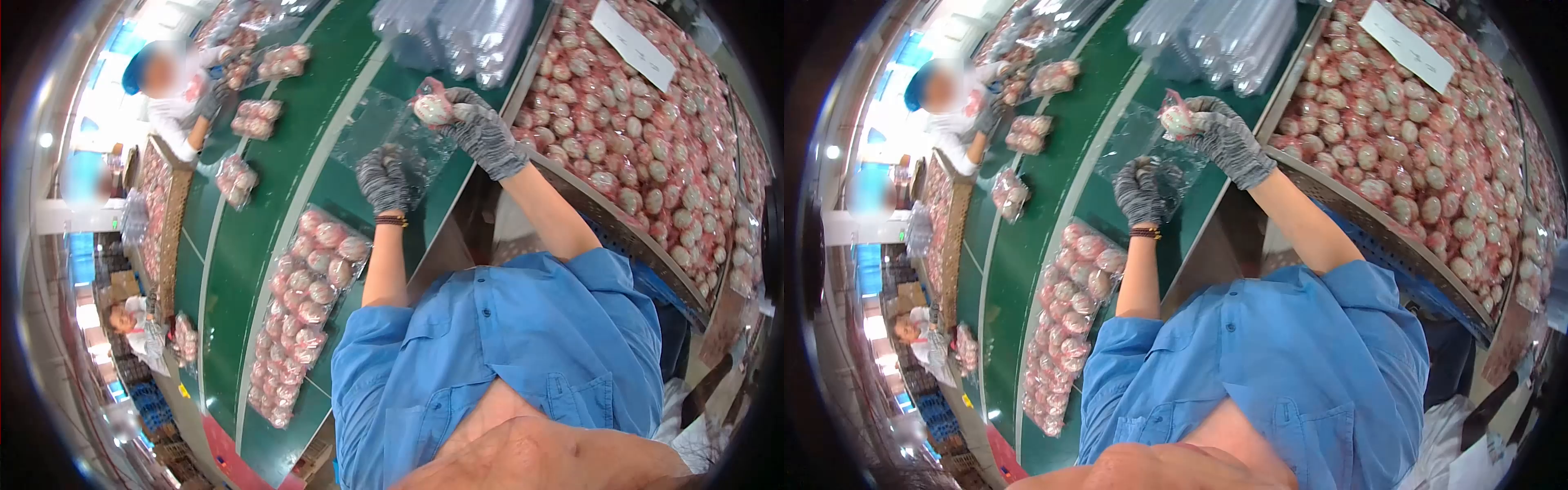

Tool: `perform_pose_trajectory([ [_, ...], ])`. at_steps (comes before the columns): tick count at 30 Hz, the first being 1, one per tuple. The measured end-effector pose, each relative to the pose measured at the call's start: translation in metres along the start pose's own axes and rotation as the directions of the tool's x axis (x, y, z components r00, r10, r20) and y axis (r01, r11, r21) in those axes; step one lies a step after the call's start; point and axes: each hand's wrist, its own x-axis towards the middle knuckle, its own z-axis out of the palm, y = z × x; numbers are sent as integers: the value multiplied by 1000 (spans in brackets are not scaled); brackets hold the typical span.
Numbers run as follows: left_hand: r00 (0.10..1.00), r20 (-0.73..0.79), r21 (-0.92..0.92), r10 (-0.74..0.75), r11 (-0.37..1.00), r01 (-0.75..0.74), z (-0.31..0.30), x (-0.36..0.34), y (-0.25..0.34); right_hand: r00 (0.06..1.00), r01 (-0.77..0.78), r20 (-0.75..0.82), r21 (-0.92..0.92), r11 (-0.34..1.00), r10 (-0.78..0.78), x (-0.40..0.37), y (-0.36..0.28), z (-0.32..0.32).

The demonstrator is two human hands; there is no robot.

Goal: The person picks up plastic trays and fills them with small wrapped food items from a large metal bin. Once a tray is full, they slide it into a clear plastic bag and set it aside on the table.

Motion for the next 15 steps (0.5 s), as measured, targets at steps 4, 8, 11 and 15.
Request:
perform_pose_trajectory([
  [4,1000,-1,36,-7,999,7,3,4,-2,999,-7,45,-126,992,12,23,43,20],
  [8,995,-45,173,85,982,-76,6,2,-9,991,-99,77,-169,981,113,23,50,51],
  [11,838,440,-891,-324,-279,359,24,8,-29,970,109,238,-578,809,40,27,47,56],
  [15,918,338,-777,-209,488,398,27,8,-29,969,-65,149,-622,780,199,46,51,49],
])
